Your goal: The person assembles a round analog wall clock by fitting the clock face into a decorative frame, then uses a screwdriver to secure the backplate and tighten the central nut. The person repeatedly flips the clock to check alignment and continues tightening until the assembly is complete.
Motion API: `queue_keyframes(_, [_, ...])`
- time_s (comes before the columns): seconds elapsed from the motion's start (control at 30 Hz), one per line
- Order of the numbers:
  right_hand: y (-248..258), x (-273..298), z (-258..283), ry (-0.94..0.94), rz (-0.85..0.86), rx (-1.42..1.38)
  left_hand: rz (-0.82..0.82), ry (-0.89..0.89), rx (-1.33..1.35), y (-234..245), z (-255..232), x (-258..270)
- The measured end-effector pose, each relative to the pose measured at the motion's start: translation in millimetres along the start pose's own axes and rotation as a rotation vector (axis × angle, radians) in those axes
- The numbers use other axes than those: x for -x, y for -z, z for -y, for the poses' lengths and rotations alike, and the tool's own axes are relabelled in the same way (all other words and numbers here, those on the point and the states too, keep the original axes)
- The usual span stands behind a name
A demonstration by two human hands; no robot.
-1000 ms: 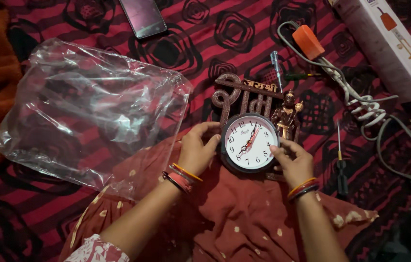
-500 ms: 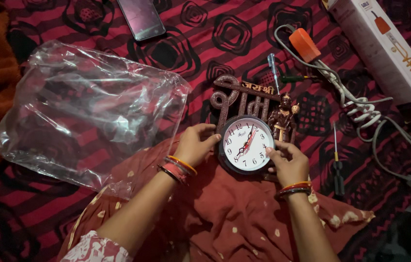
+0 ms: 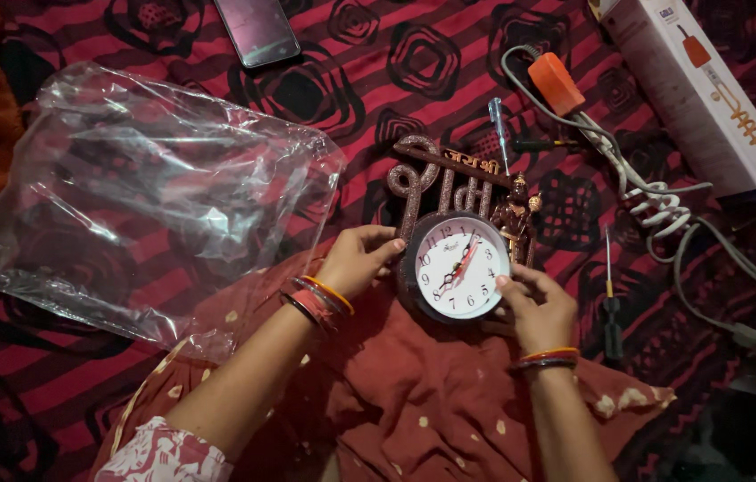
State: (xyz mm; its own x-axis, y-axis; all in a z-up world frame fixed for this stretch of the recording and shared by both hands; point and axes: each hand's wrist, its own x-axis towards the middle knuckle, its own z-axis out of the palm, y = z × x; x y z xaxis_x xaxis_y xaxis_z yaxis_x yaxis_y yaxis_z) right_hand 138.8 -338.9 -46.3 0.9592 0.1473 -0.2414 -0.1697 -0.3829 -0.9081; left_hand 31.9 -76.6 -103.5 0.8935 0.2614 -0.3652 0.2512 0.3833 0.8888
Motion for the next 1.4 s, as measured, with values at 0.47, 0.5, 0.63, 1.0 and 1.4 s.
queue_keyframes(0.47, [31.8, 8.9, -3.9, -0.108, -0.126, -0.162, 0.19, 0.107, 0.46, -19.8, -10.8, 17.5])
queue_keyframes(0.5, [28.8, 8.6, -4.5, -0.1, -0.112, -0.162, 0.171, 0.111, 0.437, -20.3, -11.1, 18.2])
queue_keyframes(0.63, [17.0, 7.1, -5.3, -0.063, -0.094, -0.026, 0.143, 0.109, 0.398, -21.9, -7.1, 16.2])
queue_keyframes(1.0, [17.9, -6.3, 4.3, -0.08, 0.011, 0.02, 0.165, 0.13, 0.44, -16.1, 1.2, 11.2])
queue_keyframes(1.4, [5.5, 16.0, -10.8, -0.016, -0.066, -0.168, 0.116, 0.127, 0.34, -17.6, 4.6, 11.5])
